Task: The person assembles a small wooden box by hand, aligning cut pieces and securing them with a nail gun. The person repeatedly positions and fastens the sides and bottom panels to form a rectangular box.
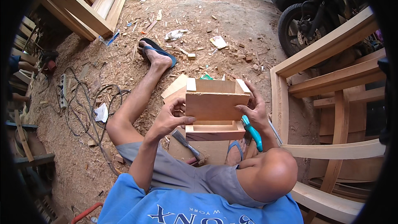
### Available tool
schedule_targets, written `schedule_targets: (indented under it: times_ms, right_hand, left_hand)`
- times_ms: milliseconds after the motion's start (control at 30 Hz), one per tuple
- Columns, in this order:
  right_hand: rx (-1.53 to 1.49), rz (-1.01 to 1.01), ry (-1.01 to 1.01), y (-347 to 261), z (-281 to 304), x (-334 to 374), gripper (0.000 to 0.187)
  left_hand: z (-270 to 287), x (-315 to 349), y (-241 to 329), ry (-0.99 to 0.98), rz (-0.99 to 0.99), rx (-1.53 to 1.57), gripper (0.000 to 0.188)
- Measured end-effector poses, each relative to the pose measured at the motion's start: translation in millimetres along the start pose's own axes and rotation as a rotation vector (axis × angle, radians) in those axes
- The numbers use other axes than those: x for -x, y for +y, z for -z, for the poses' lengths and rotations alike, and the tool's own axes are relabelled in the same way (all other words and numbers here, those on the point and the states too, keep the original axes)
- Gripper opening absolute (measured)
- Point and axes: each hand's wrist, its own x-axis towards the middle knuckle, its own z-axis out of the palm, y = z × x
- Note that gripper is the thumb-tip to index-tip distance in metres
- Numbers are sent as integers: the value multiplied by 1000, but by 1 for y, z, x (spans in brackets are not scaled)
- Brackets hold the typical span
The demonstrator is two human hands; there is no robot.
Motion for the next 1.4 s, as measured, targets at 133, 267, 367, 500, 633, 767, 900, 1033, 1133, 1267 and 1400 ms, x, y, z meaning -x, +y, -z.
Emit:
schedule_targets:
  times_ms: [133,267,367,500,633,767,900,1033,1133,1267,1400]
  right_hand:
    - [-6,-45,16,8,0,-1,83]
    - [-24,-65,21,12,3,-1,80]
    - [-40,-70,36,14,4,-1,77]
    - [-85,-52,36,15,3,-1,74]
    - [7,-12,44,17,-2,1,77]
    - [10,3,18,16,-4,5,79]
    - [119,31,3,17,0,5,79]
    - [45,77,31,21,0,4,78]
    - [-17,56,-1,24,1,3,77]
    - [-35,108,-52,21,6,-2,80]
    - [-63,59,-240,7,9,-4,87]
  left_hand:
    - [7,0,-17,10,67,149,54]
    - [9,-4,-40,-22,-27,280,57]
    - [3,-3,-51,1,-8,446,62]
    - [-3,-2,-54,-22,50,598,69]
    - [-10,-1,-57,-121,60,662,78]
    - [-16,0,-65,-143,134,771,84]
    - [-15,-1,-73,-128,156,755,80]
    - [-13,-3,-74,-168,117,774,80]
    - [-12,-1,-68,-141,109,714,87]
    - [-4,2,-48,-146,115,522,104]
    - [16,-17,-5,-404,41,524,119]
